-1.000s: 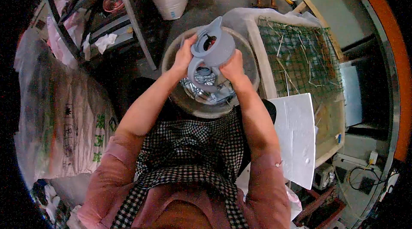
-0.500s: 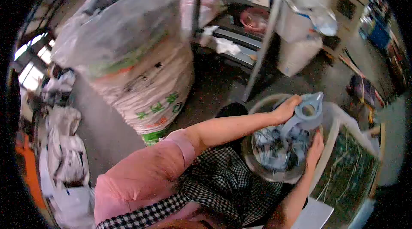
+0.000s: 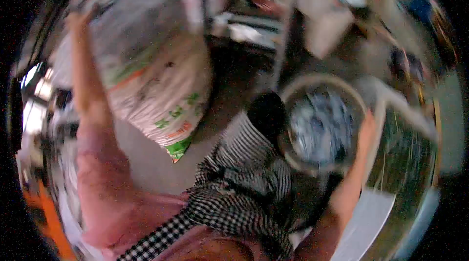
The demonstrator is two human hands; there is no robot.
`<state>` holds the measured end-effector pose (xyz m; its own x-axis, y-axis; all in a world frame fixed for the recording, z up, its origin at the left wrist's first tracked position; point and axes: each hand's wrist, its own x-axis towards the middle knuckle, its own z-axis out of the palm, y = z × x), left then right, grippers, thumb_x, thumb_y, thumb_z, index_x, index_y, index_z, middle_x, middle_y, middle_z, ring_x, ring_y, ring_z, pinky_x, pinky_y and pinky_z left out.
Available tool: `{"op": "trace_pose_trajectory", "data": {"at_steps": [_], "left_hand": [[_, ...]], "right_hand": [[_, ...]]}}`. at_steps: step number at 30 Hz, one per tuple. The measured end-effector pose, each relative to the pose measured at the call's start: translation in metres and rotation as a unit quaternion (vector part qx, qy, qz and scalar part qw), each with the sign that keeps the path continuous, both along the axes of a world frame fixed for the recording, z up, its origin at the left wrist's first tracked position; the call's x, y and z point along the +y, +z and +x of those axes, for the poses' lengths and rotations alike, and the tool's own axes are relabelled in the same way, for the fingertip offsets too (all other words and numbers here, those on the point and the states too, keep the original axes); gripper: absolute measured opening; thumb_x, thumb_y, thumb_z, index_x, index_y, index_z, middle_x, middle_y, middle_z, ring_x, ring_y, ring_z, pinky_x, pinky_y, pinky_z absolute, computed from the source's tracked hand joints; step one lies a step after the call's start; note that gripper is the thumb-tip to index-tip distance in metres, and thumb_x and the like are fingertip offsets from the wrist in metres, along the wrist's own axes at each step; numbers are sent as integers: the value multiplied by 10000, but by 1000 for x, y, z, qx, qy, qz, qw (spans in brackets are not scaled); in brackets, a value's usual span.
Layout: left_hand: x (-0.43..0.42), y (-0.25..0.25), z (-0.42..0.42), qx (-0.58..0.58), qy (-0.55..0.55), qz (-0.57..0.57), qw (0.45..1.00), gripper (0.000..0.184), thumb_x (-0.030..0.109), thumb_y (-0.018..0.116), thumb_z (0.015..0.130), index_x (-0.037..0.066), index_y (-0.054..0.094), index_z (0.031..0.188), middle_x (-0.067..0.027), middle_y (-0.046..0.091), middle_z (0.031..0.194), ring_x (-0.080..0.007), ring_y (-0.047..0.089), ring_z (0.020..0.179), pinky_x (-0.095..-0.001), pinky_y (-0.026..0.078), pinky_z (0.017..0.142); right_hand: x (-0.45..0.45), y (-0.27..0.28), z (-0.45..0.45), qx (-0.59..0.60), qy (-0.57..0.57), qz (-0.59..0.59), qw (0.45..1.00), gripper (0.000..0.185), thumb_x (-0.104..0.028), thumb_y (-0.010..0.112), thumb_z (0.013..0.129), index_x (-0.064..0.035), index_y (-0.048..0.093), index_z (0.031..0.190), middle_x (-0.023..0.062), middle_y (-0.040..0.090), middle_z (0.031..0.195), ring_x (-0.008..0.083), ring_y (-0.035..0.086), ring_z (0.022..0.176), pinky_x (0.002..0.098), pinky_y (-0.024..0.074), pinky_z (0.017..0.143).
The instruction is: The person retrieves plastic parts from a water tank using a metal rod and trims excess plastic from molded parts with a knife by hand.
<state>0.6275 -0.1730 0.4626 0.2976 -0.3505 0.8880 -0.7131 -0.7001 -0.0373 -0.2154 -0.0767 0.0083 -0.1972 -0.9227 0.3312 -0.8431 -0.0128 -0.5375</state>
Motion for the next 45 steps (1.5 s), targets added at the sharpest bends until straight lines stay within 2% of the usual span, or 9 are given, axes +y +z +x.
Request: {"op": "trace_pose_trajectory", "data": {"at_steps": [6, 9, 13, 20, 24, 28, 34, 37, 45], "left_hand": [[-73, -129, -235, 46, -518, 255, 816, 446, 296, 425, 837, 44, 478, 1201, -86, 494, 1222, -209, 440, 1130, -332, 273, 989], [-82, -288, -392, 383, -698, 368, 480, 375, 256, 434, 877, 39, 491, 1177, -130, 524, 1158, -206, 495, 1054, -317, 371, 919], [12, -488, -586, 142, -526, 803, 241, 420, 333, 594, 794, 64, 540, 1113, -177, 548, 1075, -272, 520, 1003, -372, 409, 869], [137, -687, -684, 233, -495, 731, 407, 937, 271, 689, 686, 81, 79, 1370, -292, 367, 1191, -404, 479, 1006, -466, 419, 828], [136, -735, -706, 206, -510, 719, 425, 870, 176, 670, 687, 3, 113, 1332, -264, 436, 1099, -392, 494, 996, -445, 440, 799], [85, -692, -698, 192, -583, 688, 387, 703, 183, 661, 685, -26, 290, 1244, -230, 514, 1009, -346, 578, 806, -405, 492, 682], [-38, -558, -632, 602, -386, 698, 36, 505, 75, 591, 720, -9, 442, 1196, -97, 570, 1046, -178, 593, 844, -258, 502, 671], [-56, -503, -604, 658, -396, 638, -52, 507, 51, 570, 737, -20, 423, 1216, -95, 557, 1079, -178, 559, 958, -285, 458, 840], [-62, -423, -558, 693, -498, 519, -51, 703, 233, 663, 563, -33, 453, 1179, -128, 553, 1089, -237, 542, 987, -349, 427, 880]], "right_hand": [[1, 45, 27, -206, -245, 43, 947, 467, -397, 337, 880, -22, 602, 962, 218, 583, 961, 362, 523, 967, 413, 384, 851], [1, 15, 2, -223, -227, -28, 947, 495, -460, 429, 846, 7, 590, 813, 68, 532, 607, 148, 520, 601, 296, 406, 579], [24, 54, 12, -251, -250, -27, 935, 474, -456, 443, 843, -12, 580, 750, 45, 506, 570, 123, 476, 543, 267, 379, 530], [22, 43, -4, -204, -255, -61, 943, 408, -391, 470, 852, -21, 560, 707, 18, 466, 539, 99, 441, 511, 249, 352, 491], [20, 52, -5, -260, -302, -5, 917, 420, -354, 430, 863, 23, 567, 737, 220, 569, 716, 381, 545, 718, 428, 408, 657], [24, 42, -16, -278, -286, -61, 915, 391, -388, 474, 864, -30, 549, 723, -18, 424, 497, 62, 395, 447, 224, 315, 429], [29, 39, -29, -275, -290, -120, 909, 379, -385, 504, 853, -28, 546, 731, -31, 406, 503, 47, 372, 426, 214, 300, 412], [29, 48, -23, -320, -310, -82, 892, 470, -435, 500, 811, 27, 541, 736, 212, 560, 696, 369, 528, 682, 393, 409, 663], [18, 43, -20, -362, -280, -148, 877, 395, -362, 595, 764, 30, 555, 751, 163, 583, 673, 279, 554, 650, 347, 419, 627]]}}
